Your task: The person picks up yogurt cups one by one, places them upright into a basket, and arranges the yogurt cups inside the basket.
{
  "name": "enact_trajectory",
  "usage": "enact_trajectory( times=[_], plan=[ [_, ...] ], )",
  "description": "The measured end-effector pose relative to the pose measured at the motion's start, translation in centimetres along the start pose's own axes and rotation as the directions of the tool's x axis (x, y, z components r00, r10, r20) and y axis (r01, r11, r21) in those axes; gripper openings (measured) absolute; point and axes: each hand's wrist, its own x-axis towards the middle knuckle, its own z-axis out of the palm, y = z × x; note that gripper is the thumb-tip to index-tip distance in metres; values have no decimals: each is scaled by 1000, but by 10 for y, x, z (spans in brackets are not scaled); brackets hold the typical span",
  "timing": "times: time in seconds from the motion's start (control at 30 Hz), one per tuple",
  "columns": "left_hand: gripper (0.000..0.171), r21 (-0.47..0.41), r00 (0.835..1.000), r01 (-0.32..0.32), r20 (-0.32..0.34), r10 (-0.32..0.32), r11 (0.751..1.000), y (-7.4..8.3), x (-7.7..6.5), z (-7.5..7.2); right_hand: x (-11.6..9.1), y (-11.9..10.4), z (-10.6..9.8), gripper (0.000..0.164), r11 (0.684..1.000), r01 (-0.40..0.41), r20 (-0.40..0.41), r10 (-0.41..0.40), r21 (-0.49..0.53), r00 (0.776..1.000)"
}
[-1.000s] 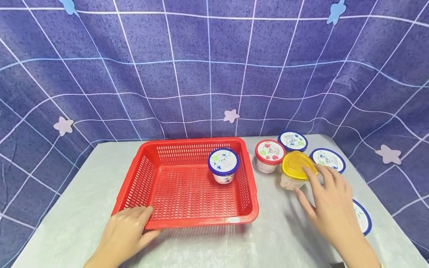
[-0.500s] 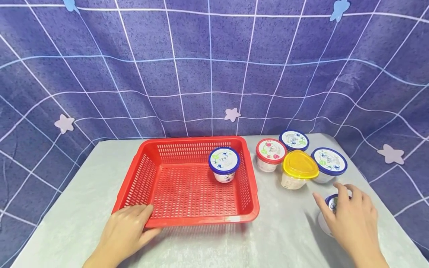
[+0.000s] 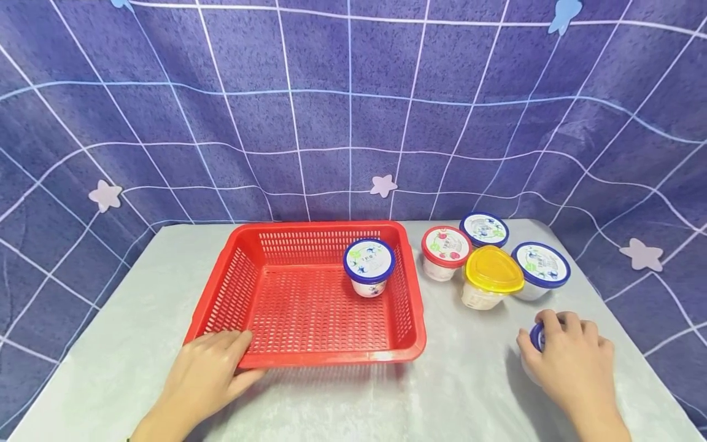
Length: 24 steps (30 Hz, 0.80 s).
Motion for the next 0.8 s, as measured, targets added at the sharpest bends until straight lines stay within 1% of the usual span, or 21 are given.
enact_trajectory(
  times=[0.13,0.27,0.4,0.47,0.6,0.73,0.8],
  plan=[
    [52,3,1000,4,11,-4,1000,-1,1,-2,0,-1,0,35,1000,5,-6,-5,12,1000],
    [51,3,1000,6,18,-6,1000,0,1,-2,-1,-1,-1,36,999,44,-54,-43,32,998],
    [50,7,1000,8,26,-8,1000,0,0,-2,-2,-4,-3,38,994,93,-114,-85,61,990],
    [50,6,1000,8,30,-8,1000,0,0,-2,-2,-7,-5,39,989,128,-147,-115,79,982],
    [48,6,999,4,32,-4,1000,1,-1,-2,-3,-15,-11,44,971,211,-214,-184,111,959],
    [48,12,999,1,32,-1,1000,0,-1,-2,-6,-26,-18,46,958,257,-248,-220,130,944],
    [49,15,999,-1,35,0,1000,0,-1,-2,-8,-32,-23,48,947,286,-274,-240,143,931]
  ],
)
